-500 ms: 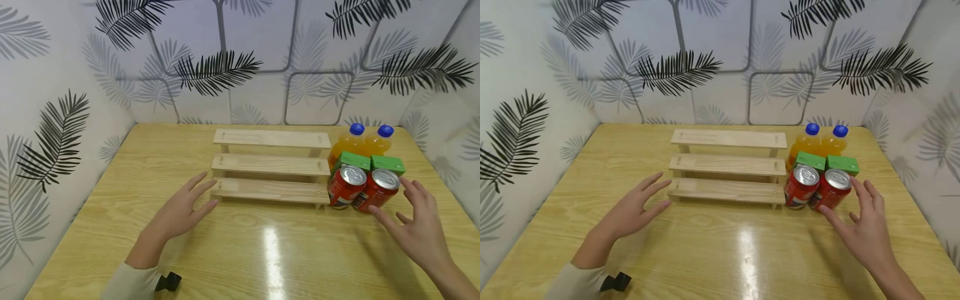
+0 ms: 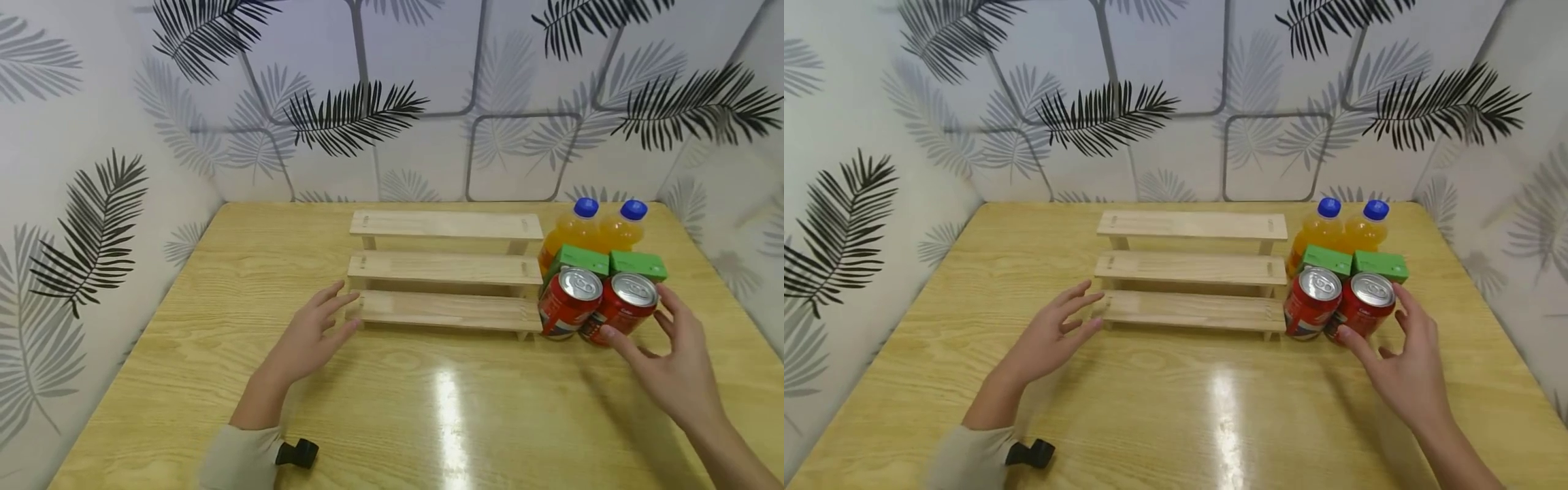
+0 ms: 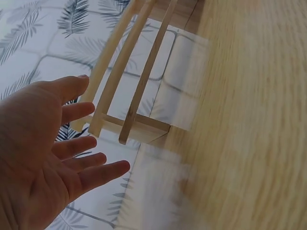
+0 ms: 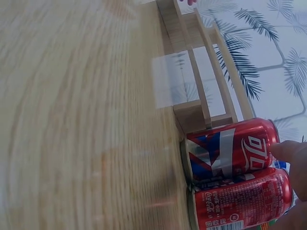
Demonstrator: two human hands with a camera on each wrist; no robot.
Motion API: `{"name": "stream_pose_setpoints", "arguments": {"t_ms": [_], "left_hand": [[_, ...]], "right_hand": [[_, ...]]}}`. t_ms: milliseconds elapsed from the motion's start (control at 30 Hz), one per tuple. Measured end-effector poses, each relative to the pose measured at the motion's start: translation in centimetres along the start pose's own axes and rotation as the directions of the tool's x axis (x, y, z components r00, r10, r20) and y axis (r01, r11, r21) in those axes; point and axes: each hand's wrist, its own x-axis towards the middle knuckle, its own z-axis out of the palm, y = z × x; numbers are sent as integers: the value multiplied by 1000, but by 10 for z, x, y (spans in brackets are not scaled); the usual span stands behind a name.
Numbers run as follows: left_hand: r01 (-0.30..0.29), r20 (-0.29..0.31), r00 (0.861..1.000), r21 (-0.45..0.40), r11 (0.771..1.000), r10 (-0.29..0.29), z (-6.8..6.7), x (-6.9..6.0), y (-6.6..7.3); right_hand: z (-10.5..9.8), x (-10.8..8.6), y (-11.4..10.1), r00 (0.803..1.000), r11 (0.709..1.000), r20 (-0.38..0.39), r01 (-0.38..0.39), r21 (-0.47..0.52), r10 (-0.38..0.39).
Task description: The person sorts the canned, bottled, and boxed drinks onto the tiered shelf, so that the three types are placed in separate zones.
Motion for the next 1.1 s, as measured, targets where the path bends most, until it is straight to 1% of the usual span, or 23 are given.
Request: {"name": "stream_pose_setpoints", "arguments": {"t_ms": [100,200,267,367,433,533,600,700,767,900,1033,1100], "left_hand": [[26,-43,999,-69,997,-29,2,4,-4],[43,-91,994,-101,994,-52,4,9,-8],[54,-124,990,-119,991,-68,6,11,-10],[64,-175,981,-141,988,-88,9,14,-15],[78,-198,973,-180,981,-114,13,14,-19],[103,-215,964,-251,962,-159,17,13,-25],[123,-227,954,-300,946,-196,20,12,-28],[134,-240,943,-354,926,-228,23,12,-28],[136,-246,939,-375,917,-240,25,13,-28],[143,-250,935,-389,910,-253,30,15,-28],[152,-252,930,-399,904,-268,32,18,-28],[162,-249,927,-409,898,-281,32,20,-28]], "right_hand": [[0,5,1,999,999,-27,-26,20,27],[-2,6,2,994,995,-30,-100,30,101],[-3,7,3,988,988,-26,-149,33,149],[-3,6,5,980,979,-20,-199,36,200],[-1,6,5,974,974,-19,-224,43,225],[2,5,5,970,969,-21,-239,65,241],[6,6,5,969,966,-28,-244,84,247],[10,9,4,965,961,-46,-250,122,257],[13,10,3,960,953,-64,-262,152,274],[16,11,4,950,940,-88,-277,201,299],[19,13,7,947,914,-89,-269,305,309],[20,13,8,947,894,-81,-263,363,312]]}}
